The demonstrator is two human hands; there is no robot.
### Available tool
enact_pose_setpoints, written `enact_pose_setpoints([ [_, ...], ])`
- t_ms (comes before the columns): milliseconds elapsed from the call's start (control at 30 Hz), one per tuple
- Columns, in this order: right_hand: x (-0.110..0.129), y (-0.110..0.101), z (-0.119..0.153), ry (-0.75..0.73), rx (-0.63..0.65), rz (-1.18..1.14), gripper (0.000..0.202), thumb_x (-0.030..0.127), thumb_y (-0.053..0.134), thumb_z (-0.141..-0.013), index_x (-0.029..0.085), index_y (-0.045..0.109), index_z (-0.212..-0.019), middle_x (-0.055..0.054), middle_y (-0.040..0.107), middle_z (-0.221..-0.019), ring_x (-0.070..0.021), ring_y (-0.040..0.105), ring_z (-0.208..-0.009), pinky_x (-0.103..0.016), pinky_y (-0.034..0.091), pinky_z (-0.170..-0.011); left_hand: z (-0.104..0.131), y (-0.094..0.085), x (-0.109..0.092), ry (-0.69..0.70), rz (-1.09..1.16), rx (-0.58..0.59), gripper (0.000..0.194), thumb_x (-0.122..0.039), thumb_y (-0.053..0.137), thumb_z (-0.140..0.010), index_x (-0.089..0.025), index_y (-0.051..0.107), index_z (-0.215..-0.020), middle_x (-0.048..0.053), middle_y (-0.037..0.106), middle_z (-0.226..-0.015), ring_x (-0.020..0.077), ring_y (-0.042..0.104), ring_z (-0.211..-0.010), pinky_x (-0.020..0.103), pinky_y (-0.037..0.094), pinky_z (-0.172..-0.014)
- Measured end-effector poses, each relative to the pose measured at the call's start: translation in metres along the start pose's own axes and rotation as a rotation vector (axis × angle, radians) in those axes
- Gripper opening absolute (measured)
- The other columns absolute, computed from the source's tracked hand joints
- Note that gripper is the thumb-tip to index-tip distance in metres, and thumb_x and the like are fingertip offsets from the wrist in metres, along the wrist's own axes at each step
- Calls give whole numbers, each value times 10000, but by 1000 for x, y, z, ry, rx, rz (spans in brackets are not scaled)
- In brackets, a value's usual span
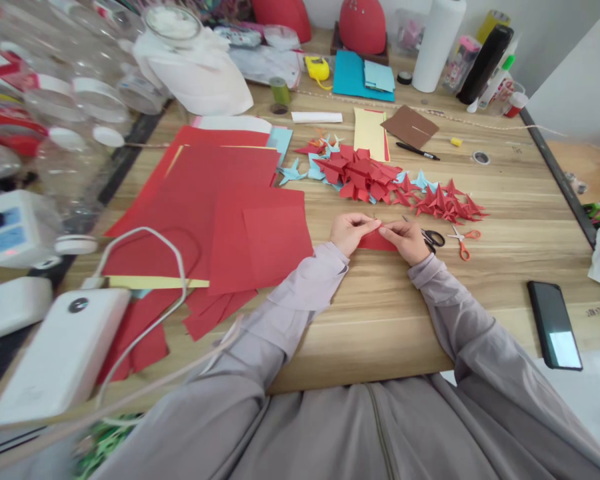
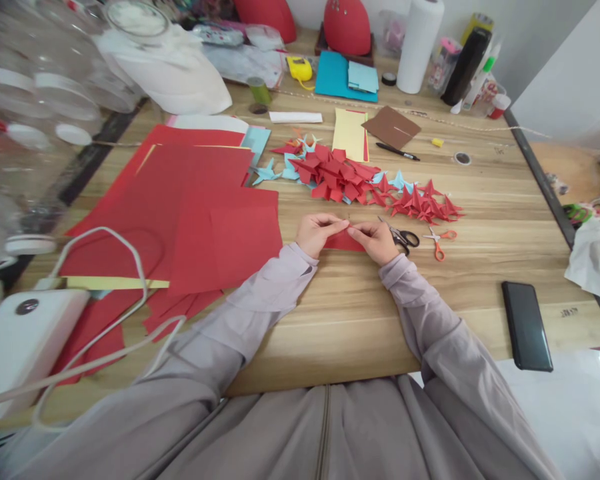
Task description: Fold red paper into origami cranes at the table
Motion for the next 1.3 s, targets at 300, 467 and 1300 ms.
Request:
enact_pose_setpoints([
  [300,5,3,1,-4,12,43,307,454,663,-695,148,698,-682,-14,654,-623,-113,536,-556,-249,433,-561,-1,1,2,39,-40,5,231,-376,759,-561,-158,696,-604,17,653,-609,125,549,-602,279,434,-634],
  [467,5,4,1,1,14,55,294,442,686,-673,148,681,-665,-7,630,-608,-109,515,-552,-250,430,-562,1,3,0,59,-50,1,216,-361,748,-576,-154,691,-596,17,646,-603,125,546,-608,277,432,-641],
  [1300,7,4,4,46,26,27,258,391,709,-649,137,664,-633,-7,610,-574,-102,496,-514,-246,418,-521,0,5,2,71,-165,56,295,-434,665,-658,-145,656,-604,4,612,-577,112,507,-566,256,410,-593],
])
Point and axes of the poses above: each hand's wrist, its own z-axis away from the middle knuckle, its own y-axis out of the palm, x = y × z, the point moved 5 cm from there along -z, towards the middle knuckle
